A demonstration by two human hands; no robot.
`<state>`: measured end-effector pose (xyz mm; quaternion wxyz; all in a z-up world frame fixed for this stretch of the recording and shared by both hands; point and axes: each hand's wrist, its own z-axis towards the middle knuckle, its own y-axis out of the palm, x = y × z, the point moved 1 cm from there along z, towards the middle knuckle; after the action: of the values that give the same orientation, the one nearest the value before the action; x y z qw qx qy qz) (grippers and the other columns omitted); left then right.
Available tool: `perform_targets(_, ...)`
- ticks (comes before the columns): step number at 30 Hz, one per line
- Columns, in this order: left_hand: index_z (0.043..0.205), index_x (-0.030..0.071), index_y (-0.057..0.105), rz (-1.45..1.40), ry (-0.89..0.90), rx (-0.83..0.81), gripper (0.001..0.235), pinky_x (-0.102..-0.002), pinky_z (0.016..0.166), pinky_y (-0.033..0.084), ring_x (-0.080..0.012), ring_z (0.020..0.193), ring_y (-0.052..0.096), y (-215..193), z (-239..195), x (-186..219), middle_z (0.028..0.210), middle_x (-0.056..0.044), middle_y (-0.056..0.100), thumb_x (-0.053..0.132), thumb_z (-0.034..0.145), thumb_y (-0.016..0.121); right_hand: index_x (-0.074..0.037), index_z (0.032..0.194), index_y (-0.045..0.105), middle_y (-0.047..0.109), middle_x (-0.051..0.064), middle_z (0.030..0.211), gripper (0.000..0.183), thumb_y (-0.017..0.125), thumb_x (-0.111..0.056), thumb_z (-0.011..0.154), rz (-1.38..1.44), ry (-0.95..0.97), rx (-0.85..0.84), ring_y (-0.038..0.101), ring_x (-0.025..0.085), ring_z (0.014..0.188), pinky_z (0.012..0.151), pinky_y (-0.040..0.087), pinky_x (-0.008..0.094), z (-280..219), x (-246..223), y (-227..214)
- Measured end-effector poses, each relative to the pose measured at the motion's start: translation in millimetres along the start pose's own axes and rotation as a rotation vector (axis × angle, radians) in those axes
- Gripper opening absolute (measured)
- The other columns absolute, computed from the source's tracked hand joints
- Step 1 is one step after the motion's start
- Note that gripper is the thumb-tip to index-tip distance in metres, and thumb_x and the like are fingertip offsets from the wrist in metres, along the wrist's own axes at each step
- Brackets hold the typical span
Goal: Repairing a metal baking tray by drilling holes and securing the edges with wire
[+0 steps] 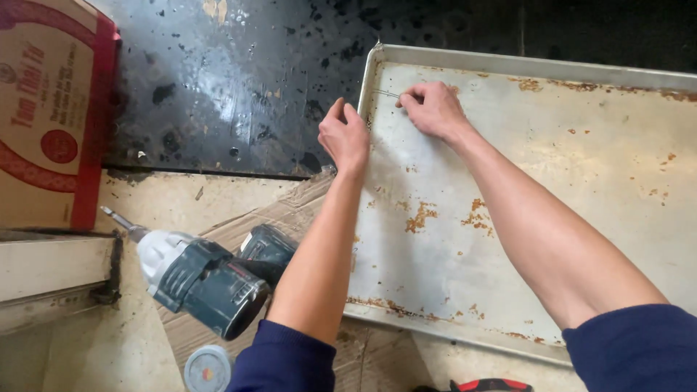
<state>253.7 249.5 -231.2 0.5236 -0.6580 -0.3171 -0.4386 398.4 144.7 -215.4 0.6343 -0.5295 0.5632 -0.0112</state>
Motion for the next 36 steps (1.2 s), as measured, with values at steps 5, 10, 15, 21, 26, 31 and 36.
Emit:
perform_targets(5, 0.119, 0.019, 0.077, 0.085, -0.081, -0.035, 0.037, -0.045, 0.095, 0.058, -0.0312, 0.11, 0.073, 1.1, -7.5, 21.4, 0.109, -0.008, 0.079, 0.036, 0.093, 0.058, -0.031, 0.101, 0.08, 0.076, 0.0, 0.089, 0.024, 0.065, -0.044, 0.087, 0.013, 0.01, -0.023, 0.073, 0.024, 0.094, 0.088, 0.055, 0.041, 3.2, 0.5, 0.4)
perform_targets(10, 0.117, 0.024, 0.078, 0.155, -0.089, -0.05, 0.036, -0.047, 0.094, 0.059, -0.0314, 0.11, 0.073, -0.2, -11.3, 27.8, 0.107, -0.006, 0.08, 0.04, 0.092, 0.057, -0.031, 0.103, 0.08, 0.076, 0.003, 0.091, 0.024, 0.064, -0.043, 0.09, -0.015, -0.003, -0.031, 0.072, 0.029, 0.098, 0.09, 0.055, 0.044, -2.5, -10.3, -7.7)
perform_targets(15, 0.109, 0.025, 0.079, 0.206, -0.1, -0.082, 0.039, -0.05, 0.085, 0.05, -0.0411, 0.1, 0.068, -6.3, -13.1, 42.8, 0.105, -0.011, 0.079, 0.037, 0.091, 0.048, -0.026, 0.099, 0.082, 0.076, -0.004, 0.08, 0.025, 0.06, -0.039, 0.098, -0.099, -0.027, -0.061, 0.064, 0.017, 0.073, 0.072, 0.049, 0.043, -6.8, -24.7, -12.7)
perform_targets(21, 0.102, 0.026, 0.079, 0.192, -0.119, -0.122, 0.036, -0.048, 0.081, 0.05, -0.0398, 0.094, 0.068, -12.8, -16.3, 46.1, 0.098, -0.011, 0.079, 0.037, 0.09, 0.047, -0.019, 0.102, 0.083, 0.079, 0.003, 0.105, 0.026, 0.062, -0.03, 0.09, -0.12, -0.128, -0.023, 0.072, 0.025, 0.101, 0.09, 0.056, 0.051, -0.1, -38.4, -17.0)
perform_targets(26, 0.096, 0.026, 0.08, 0.181, -0.112, -0.112, 0.035, -0.046, 0.081, 0.05, -0.0395, 0.091, 0.067, -10.5, -12.9, 39.8, 0.094, -0.01, 0.079, 0.039, 0.09, 0.049, -0.018, 0.057, 0.047, 0.042, -0.005, 0.054, 0.035, 0.057, -0.021, 0.09, -0.116, -0.189, -0.159, 0.041, 0.013, 0.06, 0.063, 0.033, 0.035, 4.9, -53.5, -15.7)
perform_targets(31, 0.099, 0.024, 0.082, 0.149, -0.215, -0.121, 0.038, -0.043, 0.086, 0.051, -0.0355, 0.094, 0.068, -17.0, -13.3, 53.3, 0.095, -0.009, 0.08, 0.039, 0.086, 0.05, -0.015, 0.087, 0.078, 0.076, 0.001, 0.084, 0.019, 0.063, -0.026, 0.091, -0.033, -0.205, -0.117, 0.067, 0.017, 0.081, 0.077, 0.051, 0.038, 15.0, -55.6, 1.0)
perform_targets(36, 0.111, 0.023, 0.082, 0.076, -0.441, -0.159, 0.048, -0.039, 0.097, 0.051, -0.0283, 0.11, 0.069, -24.2, -9.0, 76.2, 0.112, -0.002, 0.08, 0.036, 0.079, 0.049, -0.011, 0.139, 0.067, 0.067, -0.009, 0.07, 0.054, 0.071, -0.036, 0.092, 0.116, 0.018, -0.204, 0.049, 0.004, 0.059, 0.063, 0.046, 0.025, -6.8, -62.5, -20.1)
